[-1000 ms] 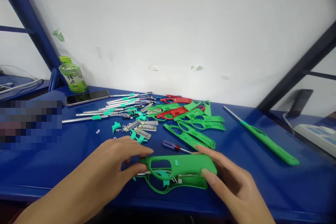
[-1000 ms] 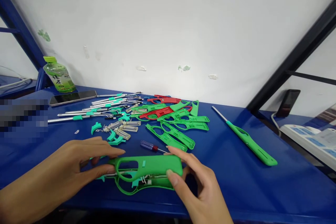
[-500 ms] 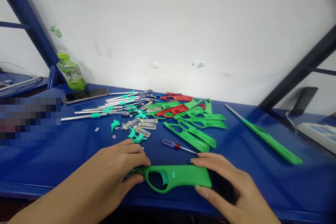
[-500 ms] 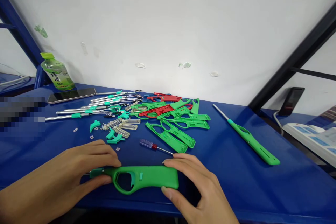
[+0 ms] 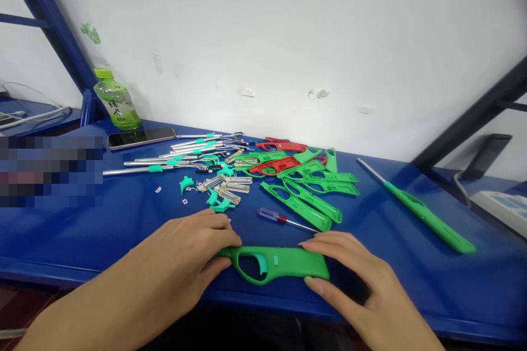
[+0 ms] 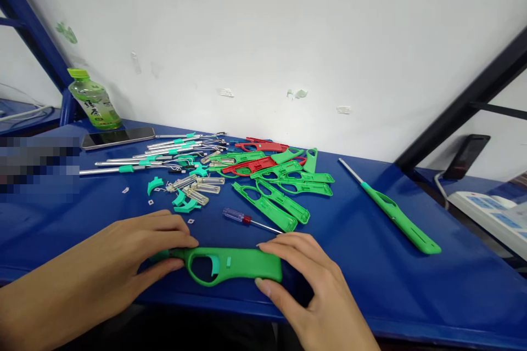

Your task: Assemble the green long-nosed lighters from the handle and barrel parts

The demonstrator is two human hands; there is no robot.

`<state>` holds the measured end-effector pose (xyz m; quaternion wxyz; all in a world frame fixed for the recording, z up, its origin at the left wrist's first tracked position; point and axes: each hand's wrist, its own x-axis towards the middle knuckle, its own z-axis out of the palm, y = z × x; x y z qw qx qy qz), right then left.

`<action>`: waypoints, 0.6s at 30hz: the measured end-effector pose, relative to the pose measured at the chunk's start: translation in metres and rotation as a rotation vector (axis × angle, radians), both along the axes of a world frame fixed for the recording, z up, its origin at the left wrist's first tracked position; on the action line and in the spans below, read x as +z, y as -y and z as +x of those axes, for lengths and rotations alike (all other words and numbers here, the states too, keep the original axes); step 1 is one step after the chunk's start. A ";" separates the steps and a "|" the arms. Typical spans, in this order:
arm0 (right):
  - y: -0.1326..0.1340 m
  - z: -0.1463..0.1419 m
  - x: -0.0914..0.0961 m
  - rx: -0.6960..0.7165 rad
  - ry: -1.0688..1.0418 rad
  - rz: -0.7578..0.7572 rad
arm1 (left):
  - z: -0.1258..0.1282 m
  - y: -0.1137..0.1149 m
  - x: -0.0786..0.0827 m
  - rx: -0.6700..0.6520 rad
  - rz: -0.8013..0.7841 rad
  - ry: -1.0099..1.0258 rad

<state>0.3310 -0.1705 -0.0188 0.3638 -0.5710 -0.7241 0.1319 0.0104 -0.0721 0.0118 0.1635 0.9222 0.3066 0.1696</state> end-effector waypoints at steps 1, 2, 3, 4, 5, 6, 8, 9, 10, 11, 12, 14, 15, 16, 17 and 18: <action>0.000 0.000 0.001 0.008 0.008 0.001 | 0.000 0.000 -0.001 0.000 -0.002 0.001; -0.001 0.000 0.001 0.013 0.013 0.004 | 0.000 -0.001 -0.003 0.001 -0.001 0.005; -0.001 0.001 0.001 0.017 0.018 0.006 | 0.000 -0.001 -0.004 -0.002 -0.006 0.005; -0.001 0.001 0.001 0.018 0.021 0.006 | 0.001 -0.001 -0.005 -0.003 -0.014 0.005; -0.001 0.001 0.001 0.015 0.022 0.005 | 0.001 -0.002 -0.006 0.001 -0.022 0.005; -0.002 0.002 0.000 0.013 0.023 0.002 | 0.001 -0.002 -0.006 0.005 -0.030 0.005; -0.001 0.003 0.000 0.016 0.025 -0.011 | 0.001 -0.001 -0.007 0.019 -0.048 0.002; -0.001 0.003 -0.001 0.019 0.026 -0.020 | 0.002 -0.001 -0.007 0.031 -0.052 0.001; -0.001 0.003 -0.001 0.019 0.023 -0.029 | 0.002 0.000 -0.007 0.040 -0.052 0.001; -0.001 0.002 0.000 0.018 0.018 -0.038 | 0.002 0.001 -0.007 0.040 -0.047 -0.001; -0.001 0.002 0.000 0.012 0.008 -0.043 | 0.003 0.002 -0.006 0.038 -0.036 -0.005; -0.001 0.000 0.001 -0.007 -0.025 -0.043 | 0.005 0.005 -0.003 0.038 0.013 -0.020; 0.000 -0.001 0.001 -0.018 -0.041 -0.040 | 0.006 0.007 -0.001 0.031 0.052 -0.035; 0.000 -0.002 0.002 -0.027 -0.051 -0.037 | 0.008 0.009 0.001 0.025 0.094 -0.061; 0.001 -0.002 0.002 -0.033 -0.051 -0.038 | 0.010 0.010 0.003 0.022 0.139 -0.094; 0.002 -0.002 0.002 -0.036 -0.040 -0.044 | 0.012 0.012 0.006 0.020 0.180 -0.130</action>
